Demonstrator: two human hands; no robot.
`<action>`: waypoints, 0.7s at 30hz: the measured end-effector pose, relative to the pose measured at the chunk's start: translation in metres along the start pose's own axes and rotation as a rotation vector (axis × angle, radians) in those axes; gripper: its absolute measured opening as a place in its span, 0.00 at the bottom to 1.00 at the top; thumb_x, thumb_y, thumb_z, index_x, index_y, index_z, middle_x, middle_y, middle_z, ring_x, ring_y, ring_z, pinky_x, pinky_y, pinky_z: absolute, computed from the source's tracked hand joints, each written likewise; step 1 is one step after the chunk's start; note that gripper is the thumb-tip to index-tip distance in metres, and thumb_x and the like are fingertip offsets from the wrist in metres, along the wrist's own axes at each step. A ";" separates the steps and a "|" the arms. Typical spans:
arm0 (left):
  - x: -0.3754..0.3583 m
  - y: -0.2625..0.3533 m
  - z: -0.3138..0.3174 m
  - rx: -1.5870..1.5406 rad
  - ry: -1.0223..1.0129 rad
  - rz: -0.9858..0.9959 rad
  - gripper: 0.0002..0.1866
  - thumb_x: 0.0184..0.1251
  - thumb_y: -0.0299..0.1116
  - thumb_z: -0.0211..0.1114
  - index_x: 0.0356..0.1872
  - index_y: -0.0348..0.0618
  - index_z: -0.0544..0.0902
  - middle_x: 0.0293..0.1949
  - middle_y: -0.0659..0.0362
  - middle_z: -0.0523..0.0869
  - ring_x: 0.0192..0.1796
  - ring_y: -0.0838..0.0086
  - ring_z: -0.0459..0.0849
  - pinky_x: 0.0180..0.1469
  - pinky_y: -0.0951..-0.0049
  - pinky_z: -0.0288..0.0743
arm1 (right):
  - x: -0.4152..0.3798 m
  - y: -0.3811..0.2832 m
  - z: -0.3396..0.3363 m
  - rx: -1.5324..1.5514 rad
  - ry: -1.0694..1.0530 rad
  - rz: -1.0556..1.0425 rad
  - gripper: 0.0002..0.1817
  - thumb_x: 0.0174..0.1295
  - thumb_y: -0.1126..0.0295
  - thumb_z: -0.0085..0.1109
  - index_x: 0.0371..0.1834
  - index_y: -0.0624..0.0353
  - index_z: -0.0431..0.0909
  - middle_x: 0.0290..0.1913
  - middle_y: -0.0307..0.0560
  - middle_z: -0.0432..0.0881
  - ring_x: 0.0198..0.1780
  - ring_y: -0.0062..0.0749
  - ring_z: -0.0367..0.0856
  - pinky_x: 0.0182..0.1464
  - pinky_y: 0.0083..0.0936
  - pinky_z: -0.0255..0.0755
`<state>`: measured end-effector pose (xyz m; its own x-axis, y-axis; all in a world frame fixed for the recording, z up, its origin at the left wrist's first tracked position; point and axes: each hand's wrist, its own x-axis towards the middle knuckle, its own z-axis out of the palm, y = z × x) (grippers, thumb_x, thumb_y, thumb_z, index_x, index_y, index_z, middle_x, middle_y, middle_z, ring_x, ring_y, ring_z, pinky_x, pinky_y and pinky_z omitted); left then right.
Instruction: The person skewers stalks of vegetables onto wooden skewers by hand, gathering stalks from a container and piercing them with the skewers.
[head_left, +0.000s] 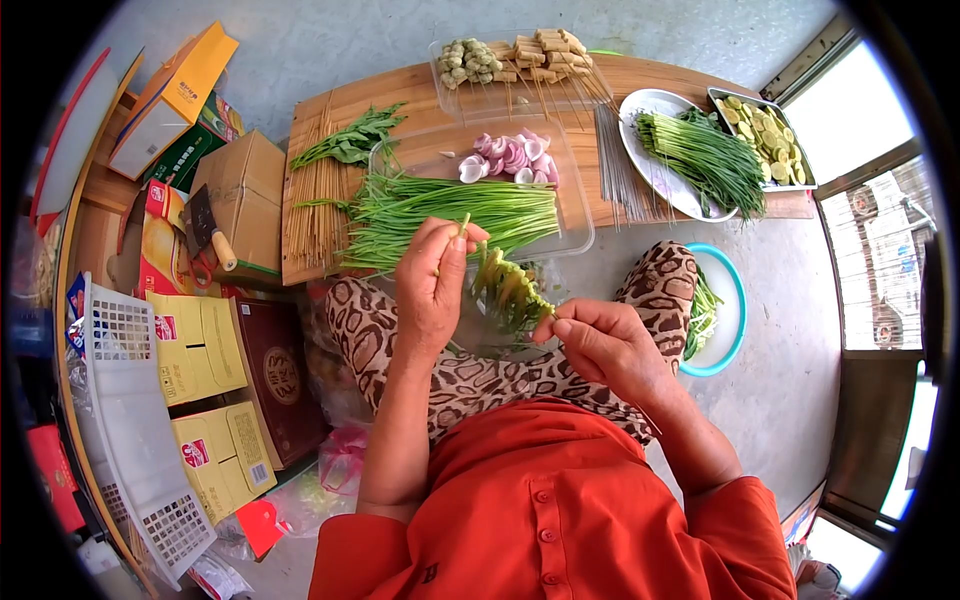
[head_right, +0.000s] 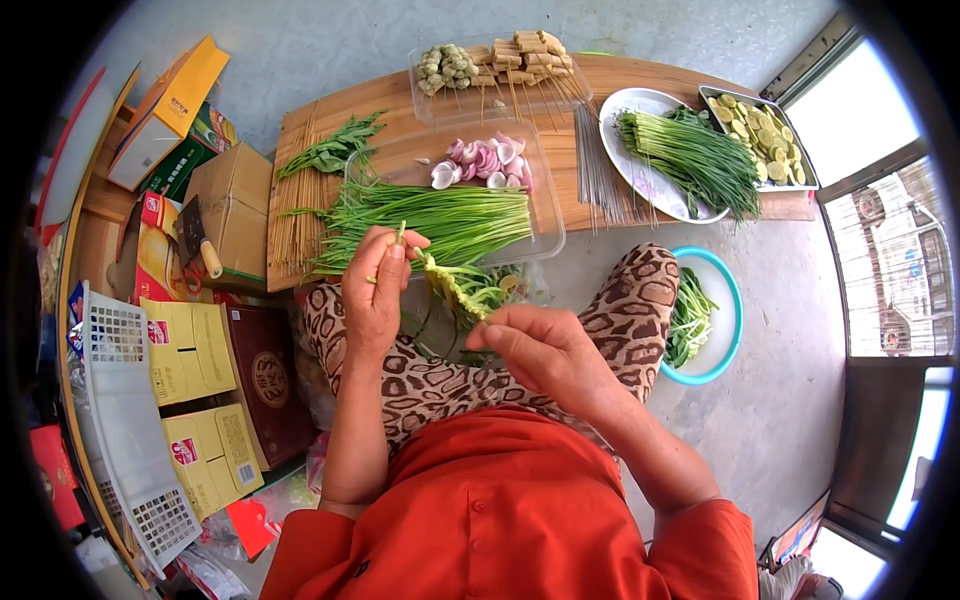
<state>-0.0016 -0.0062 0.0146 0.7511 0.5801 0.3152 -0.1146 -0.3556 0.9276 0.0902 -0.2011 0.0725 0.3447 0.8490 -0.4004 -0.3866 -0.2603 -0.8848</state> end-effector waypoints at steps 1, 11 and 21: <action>0.000 0.001 0.000 -0.003 -0.002 0.002 0.10 0.73 0.27 0.50 0.39 0.33 0.79 0.35 0.59 0.78 0.36 0.75 0.77 0.39 0.77 0.71 | 0.000 0.000 0.000 0.000 0.000 0.000 0.12 0.71 0.66 0.50 0.40 0.62 0.80 0.15 0.28 0.63 0.17 0.10 0.57 0.19 0.12 0.51; -0.003 0.002 0.005 0.087 -0.109 0.062 0.13 0.75 0.31 0.49 0.42 0.34 0.80 0.35 0.63 0.74 0.31 0.82 0.71 0.35 0.80 0.66 | 0.003 0.002 -0.002 -0.017 0.043 -0.019 0.13 0.70 0.66 0.49 0.40 0.64 0.79 0.14 0.27 0.62 0.16 0.10 0.55 0.19 0.13 0.48; -0.007 -0.015 -0.005 0.014 0.156 -0.134 0.15 0.76 0.37 0.49 0.50 0.40 0.80 0.31 0.64 0.76 0.29 0.82 0.73 0.32 0.80 0.68 | 0.005 0.005 -0.013 -0.001 0.103 -0.018 0.13 0.71 0.66 0.48 0.40 0.63 0.80 0.15 0.28 0.62 0.17 0.10 0.56 0.19 0.13 0.50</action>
<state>-0.0089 -0.0013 -0.0004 0.6487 0.7293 0.2173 -0.0107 -0.2767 0.9609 0.1012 -0.2039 0.0630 0.4378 0.8019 -0.4065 -0.3785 -0.2457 -0.8924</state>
